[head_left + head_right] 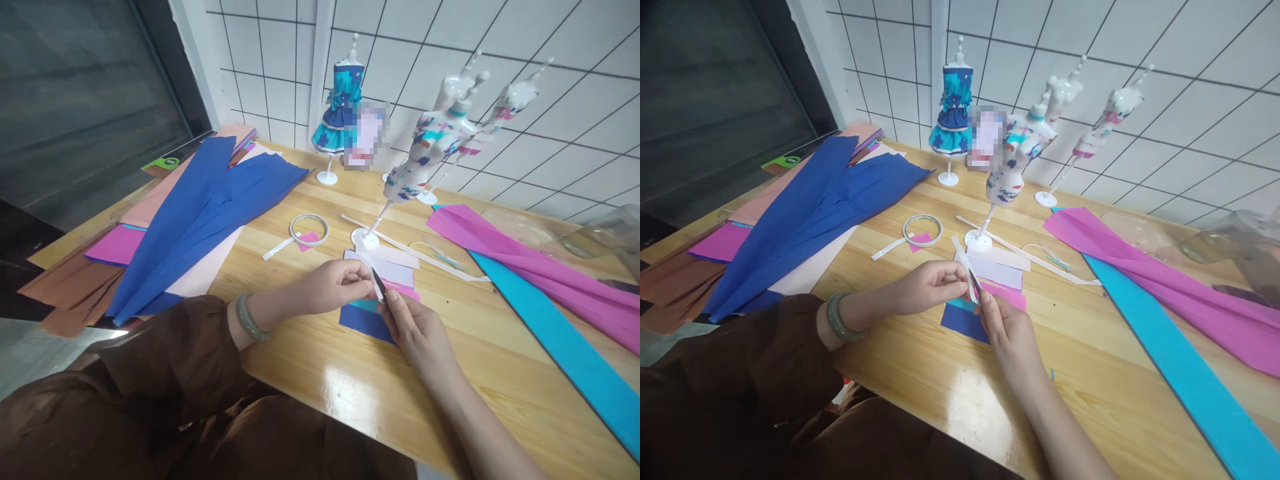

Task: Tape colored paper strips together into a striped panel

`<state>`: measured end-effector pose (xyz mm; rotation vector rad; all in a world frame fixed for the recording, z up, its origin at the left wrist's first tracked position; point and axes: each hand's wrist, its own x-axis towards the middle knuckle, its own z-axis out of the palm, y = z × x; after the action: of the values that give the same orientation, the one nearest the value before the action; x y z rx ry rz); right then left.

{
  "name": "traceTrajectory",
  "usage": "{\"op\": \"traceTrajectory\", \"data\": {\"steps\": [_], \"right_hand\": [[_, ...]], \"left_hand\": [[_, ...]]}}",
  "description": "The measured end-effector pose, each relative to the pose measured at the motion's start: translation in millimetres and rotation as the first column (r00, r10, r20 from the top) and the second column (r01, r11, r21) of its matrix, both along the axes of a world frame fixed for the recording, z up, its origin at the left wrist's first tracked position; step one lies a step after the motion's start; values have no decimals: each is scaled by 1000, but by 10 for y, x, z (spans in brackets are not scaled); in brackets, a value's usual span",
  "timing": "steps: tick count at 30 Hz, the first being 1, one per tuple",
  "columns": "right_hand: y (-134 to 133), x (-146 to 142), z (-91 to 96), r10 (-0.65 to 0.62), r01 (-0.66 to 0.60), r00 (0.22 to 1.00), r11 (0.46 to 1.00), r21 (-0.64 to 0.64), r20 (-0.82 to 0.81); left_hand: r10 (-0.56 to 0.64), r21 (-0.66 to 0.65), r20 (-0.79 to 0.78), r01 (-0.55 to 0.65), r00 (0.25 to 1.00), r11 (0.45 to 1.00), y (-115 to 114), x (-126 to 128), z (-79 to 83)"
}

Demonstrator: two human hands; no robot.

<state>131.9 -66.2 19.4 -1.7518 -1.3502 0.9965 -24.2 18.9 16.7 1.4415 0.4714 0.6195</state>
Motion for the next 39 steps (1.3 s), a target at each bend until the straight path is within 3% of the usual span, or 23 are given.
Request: {"op": "traceTrajectory", "data": {"steps": [3,5,7,9,12,15,18,30,39], "right_hand": [[7,5,-3,-3,3,1000,1000,1,-14],[13,14,-11,-3,3,999,1000,5,-35],[18,24,-19,-9,9,998,1000,-3,-63],[18,31,-26,-18,17,997,1000,-21,-79],[7,27,-30,-20,19,998,1000,-25,-67],[-12,14,-31,0,0,999,1000,-11,-43],[-27,7,-34,21,-21,999,1000,-1,-25],[-24,-13,3,56,-56,998,998,9,39],[-8,-8,88,99,-105,991,992,-71,-90]], "left_hand": [[63,212,-123,-35,990,977,-59,-29,57],[112,392,-205,-23,972,920,-95,-42,72],[143,480,-235,-13,961,877,-112,-42,62],[153,420,-205,-54,967,906,-96,-31,38],[153,124,-106,-139,983,982,-17,-10,16],[150,-121,-74,-158,986,980,71,-5,28],[130,-228,-27,-132,991,965,110,-10,39],[134,-194,9,-130,991,972,110,-15,26],[134,-213,0,-131,991,968,144,-23,-34]]}}
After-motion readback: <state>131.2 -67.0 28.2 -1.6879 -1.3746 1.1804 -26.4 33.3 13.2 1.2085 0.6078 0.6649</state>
